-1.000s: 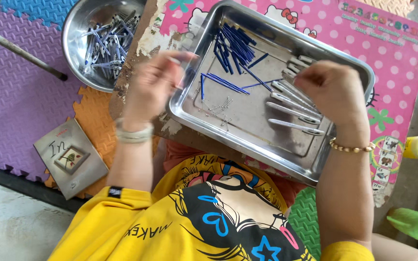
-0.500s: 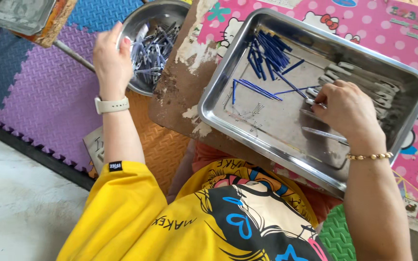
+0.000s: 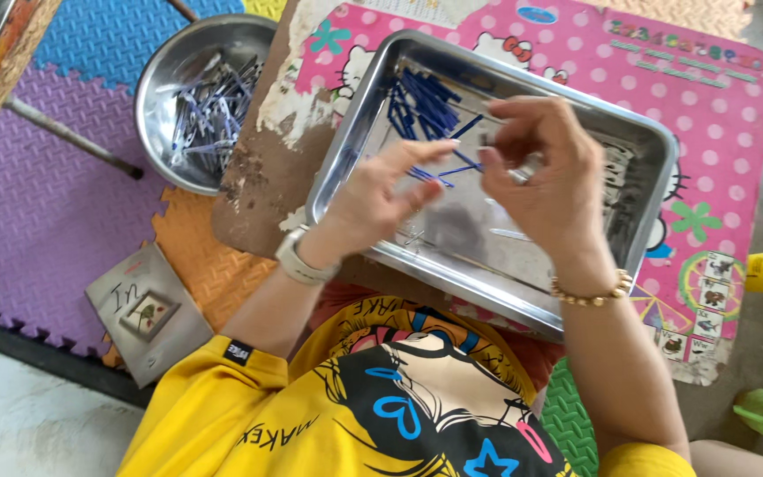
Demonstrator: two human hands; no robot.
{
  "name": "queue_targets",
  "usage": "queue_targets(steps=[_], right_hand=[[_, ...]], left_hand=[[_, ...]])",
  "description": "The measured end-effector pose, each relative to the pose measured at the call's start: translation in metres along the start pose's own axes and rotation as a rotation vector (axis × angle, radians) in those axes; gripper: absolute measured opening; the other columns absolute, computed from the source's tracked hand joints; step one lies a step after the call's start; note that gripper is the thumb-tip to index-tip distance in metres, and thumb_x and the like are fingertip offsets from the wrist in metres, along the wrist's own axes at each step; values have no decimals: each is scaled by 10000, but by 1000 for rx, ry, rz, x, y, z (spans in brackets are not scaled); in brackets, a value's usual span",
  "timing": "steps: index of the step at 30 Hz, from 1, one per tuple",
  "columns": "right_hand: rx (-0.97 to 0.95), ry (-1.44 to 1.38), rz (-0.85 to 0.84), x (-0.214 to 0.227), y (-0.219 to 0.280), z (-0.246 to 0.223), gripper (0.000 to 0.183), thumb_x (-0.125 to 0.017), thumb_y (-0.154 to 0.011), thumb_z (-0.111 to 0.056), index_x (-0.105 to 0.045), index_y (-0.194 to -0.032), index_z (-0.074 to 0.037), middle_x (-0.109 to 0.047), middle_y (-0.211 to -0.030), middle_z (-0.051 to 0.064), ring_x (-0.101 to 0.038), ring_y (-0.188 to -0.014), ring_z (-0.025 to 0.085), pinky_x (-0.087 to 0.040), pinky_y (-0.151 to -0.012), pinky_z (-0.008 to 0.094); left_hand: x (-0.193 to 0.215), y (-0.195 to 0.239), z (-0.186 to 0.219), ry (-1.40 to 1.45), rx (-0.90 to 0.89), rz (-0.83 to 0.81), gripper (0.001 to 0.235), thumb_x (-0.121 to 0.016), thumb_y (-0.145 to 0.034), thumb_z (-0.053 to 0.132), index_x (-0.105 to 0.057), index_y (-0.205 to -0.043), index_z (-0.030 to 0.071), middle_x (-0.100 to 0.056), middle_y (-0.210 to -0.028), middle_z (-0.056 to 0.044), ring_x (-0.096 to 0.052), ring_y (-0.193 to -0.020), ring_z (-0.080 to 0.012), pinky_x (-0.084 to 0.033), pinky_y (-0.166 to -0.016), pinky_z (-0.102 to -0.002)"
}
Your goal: The person assembles pens by hand at a small table, inserting blue ink refills into white pen barrels and attaching clips from a metal tray.
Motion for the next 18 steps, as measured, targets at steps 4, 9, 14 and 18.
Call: queue_targets(steps=[4,9,14,18], right_hand=[[-213,-257,154,-17,1,35,394,-770,-897,86,-709,-1246,-85,-709,-971,93,-706,-803,164,-622,-760,301],[-378,-107,56,-40,19,131,157,-812,-995,-85,-755,-1140,-108,-722,-836,45,-661,-718,114,-562,-637,296],[-239,449,-146,-61,24,156,198,-828,-837,-154,-770,-1026,-141,-735,-875,120,-734,-897,364,-586,-784,501],[-233,561,-268,-81,25,175,212,-799,-809,-186,-733,-1011,-173,-679,-907,102,-722,-957,353,-603,-797,471]], left_hand=[[-24,3,-21,78,102,54,513,-756,-1030,342,-592,-1500,220,-753,-1300,-115,-704,-1277,-280,-514,-1113,-472],[-3,21,-63,69,290,106,285,-555,-1114,243,-692,-1359,192,-786,-1022,-92,-780,-931,-211,-614,-892,-402],[17,32,-82,52,385,200,293,-538,-1091,242,-721,-1317,209,-769,-826,-43,-765,-791,-169,-625,-804,-368],[16,29,-76,41,356,165,298,-556,-1076,213,-713,-1306,107,-774,-824,-88,-764,-777,-194,-615,-760,-391]])
Point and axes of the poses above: each hand's wrist, its own y-axis away from the middle knuckle, its own x-axis out of the back of the hand, z = x × y, the point moved 9 cm from there along -y, towards the middle knuckle
